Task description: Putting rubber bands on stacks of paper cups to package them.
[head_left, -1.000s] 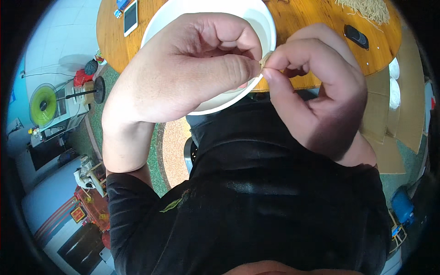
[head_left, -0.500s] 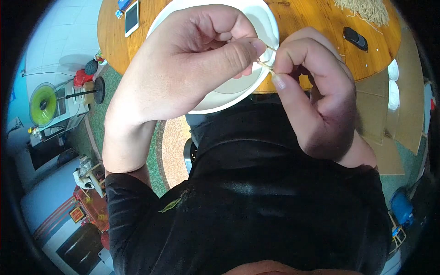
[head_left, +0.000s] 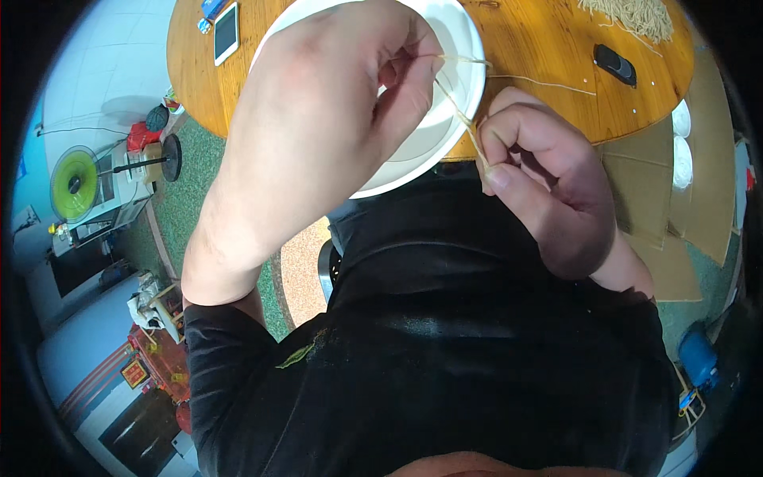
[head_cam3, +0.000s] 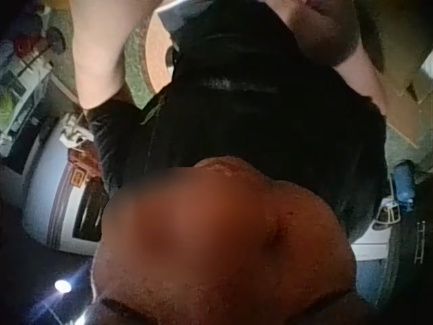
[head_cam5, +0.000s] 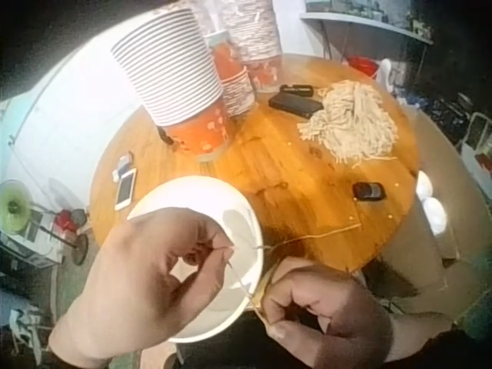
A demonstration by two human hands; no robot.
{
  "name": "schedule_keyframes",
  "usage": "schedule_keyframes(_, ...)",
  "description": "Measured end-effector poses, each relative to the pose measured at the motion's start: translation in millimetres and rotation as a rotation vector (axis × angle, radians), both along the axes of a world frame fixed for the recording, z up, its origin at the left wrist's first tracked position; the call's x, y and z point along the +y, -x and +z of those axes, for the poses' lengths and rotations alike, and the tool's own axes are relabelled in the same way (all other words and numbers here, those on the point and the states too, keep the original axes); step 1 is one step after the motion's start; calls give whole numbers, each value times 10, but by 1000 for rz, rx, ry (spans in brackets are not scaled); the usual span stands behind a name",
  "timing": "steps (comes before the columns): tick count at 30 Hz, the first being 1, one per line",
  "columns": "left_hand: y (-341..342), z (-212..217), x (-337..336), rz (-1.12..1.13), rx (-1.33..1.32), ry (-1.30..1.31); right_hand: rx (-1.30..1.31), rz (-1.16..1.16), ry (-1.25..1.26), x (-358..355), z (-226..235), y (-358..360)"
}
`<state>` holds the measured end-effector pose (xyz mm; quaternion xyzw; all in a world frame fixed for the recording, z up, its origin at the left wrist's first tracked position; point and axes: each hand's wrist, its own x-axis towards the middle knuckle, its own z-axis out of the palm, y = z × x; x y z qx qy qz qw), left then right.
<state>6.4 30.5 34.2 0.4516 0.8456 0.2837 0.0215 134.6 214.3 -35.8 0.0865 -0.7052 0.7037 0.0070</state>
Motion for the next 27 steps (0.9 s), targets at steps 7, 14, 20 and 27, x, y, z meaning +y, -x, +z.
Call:
schedule_keyframes(7,2,-24,-7,21,-40,-34,161,17,-96,18,-96,49)
schedule_keyframes(14,130,-26,-80,-158,-443,-171,851,-417,-644,147,-176,128)
schedule_keyframes(20,96,-34,-81,-178,-485,-211,923,-300,-553,29,-130,269)
schedule_keyframes(27,-14,4,-55,-9,-185,-23,836,-281,-465,50,-89,265)
